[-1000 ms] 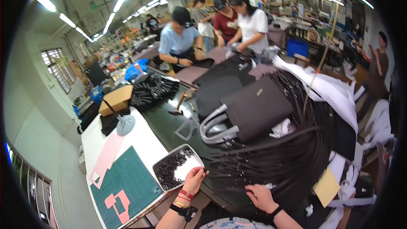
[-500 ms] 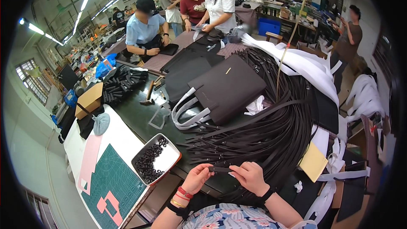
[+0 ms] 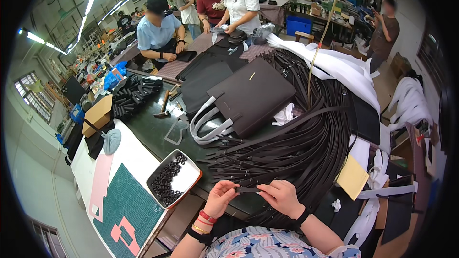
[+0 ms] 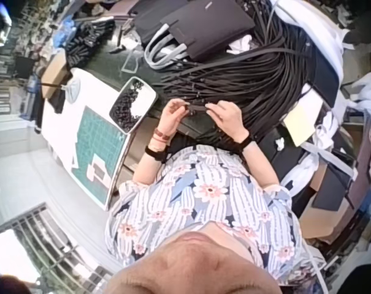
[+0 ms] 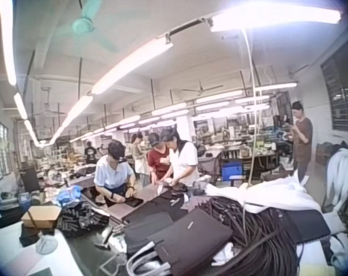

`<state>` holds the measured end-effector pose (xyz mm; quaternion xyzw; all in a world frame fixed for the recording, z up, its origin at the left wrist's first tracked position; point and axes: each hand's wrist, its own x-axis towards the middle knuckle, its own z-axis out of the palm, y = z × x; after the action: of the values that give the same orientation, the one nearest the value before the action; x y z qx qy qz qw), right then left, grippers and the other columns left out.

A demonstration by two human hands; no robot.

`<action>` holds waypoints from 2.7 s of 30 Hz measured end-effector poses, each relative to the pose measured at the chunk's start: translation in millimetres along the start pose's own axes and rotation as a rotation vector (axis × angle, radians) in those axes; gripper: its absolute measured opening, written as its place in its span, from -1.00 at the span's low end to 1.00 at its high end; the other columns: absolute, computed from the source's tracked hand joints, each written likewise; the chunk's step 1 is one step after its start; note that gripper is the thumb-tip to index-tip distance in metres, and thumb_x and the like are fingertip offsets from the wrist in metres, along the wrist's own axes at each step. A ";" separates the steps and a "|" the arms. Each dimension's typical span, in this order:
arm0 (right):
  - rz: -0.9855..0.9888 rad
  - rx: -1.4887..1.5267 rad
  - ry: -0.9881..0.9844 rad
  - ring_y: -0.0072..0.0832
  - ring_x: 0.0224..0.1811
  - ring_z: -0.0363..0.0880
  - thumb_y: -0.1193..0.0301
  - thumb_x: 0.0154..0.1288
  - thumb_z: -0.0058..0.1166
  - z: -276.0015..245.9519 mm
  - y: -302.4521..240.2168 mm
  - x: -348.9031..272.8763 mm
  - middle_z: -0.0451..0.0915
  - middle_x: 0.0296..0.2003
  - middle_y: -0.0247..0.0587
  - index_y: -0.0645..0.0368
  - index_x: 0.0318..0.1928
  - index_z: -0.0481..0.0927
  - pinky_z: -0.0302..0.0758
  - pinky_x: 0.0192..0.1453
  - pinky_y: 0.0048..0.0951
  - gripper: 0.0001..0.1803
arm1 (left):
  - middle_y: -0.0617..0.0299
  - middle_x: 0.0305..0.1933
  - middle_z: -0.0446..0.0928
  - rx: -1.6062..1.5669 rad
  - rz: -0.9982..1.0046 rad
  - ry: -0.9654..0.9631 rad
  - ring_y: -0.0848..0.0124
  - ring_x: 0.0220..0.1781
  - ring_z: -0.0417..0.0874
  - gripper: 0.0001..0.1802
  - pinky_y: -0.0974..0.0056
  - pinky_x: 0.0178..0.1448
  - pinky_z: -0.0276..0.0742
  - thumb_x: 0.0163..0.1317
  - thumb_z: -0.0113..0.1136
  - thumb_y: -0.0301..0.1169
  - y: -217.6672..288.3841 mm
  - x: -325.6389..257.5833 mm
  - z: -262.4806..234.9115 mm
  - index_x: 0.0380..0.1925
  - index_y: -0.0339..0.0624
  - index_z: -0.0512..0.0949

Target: The person attaches small black plastic clips to the ends of long black straps by hand. They pick up a strap, slide a clip onto the end, and place the finished strap onto a growing pile on the table. The process is repetitive and performed entirely by hand without tools.

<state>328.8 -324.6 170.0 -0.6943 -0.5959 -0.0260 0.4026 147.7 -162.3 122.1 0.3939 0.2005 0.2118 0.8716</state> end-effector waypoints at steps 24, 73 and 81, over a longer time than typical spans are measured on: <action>-0.071 0.039 -0.092 -0.39 -0.44 0.52 0.34 0.12 0.25 26.0 -5.3 -12.0 0.49 -0.48 -0.35 0.10 -0.14 0.57 0.40 -0.34 -0.39 -0.71 | 0.09 -0.09 0.61 -0.016 -0.184 0.110 0.41 -0.08 0.65 -0.69 0.36 0.07 0.58 0.15 0.26 -0.65 -28.4 -6.8 15.1 -0.10 -0.28 0.47; 0.249 0.430 -0.193 -0.20 -0.37 0.62 0.41 0.17 0.19 9.9 14.5 -13.2 0.62 -0.45 -0.14 0.21 -0.35 0.58 0.51 -0.31 -0.33 -0.88 | 0.14 -0.20 0.63 0.111 -0.163 0.115 0.46 -0.22 0.65 -0.70 0.41 -0.07 0.60 0.14 0.34 -0.54 -44.0 0.1 38.2 -0.11 -0.36 0.60; 0.049 0.325 -0.209 -0.25 -0.36 0.60 0.37 0.08 0.27 10.6 15.3 -2.5 0.58 -0.33 -0.21 0.10 -0.04 0.58 0.54 -0.30 -0.36 -0.62 | 0.23 -0.20 0.62 0.083 -0.222 0.173 0.47 -0.23 0.64 -0.80 0.43 -0.13 0.59 0.22 0.28 -0.49 -48.0 6.6 33.5 -0.16 -0.30 0.61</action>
<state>336.3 -319.9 153.5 -0.6335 -0.6136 0.1526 0.4460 180.6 -207.8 104.3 0.3853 0.3261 0.1387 0.8520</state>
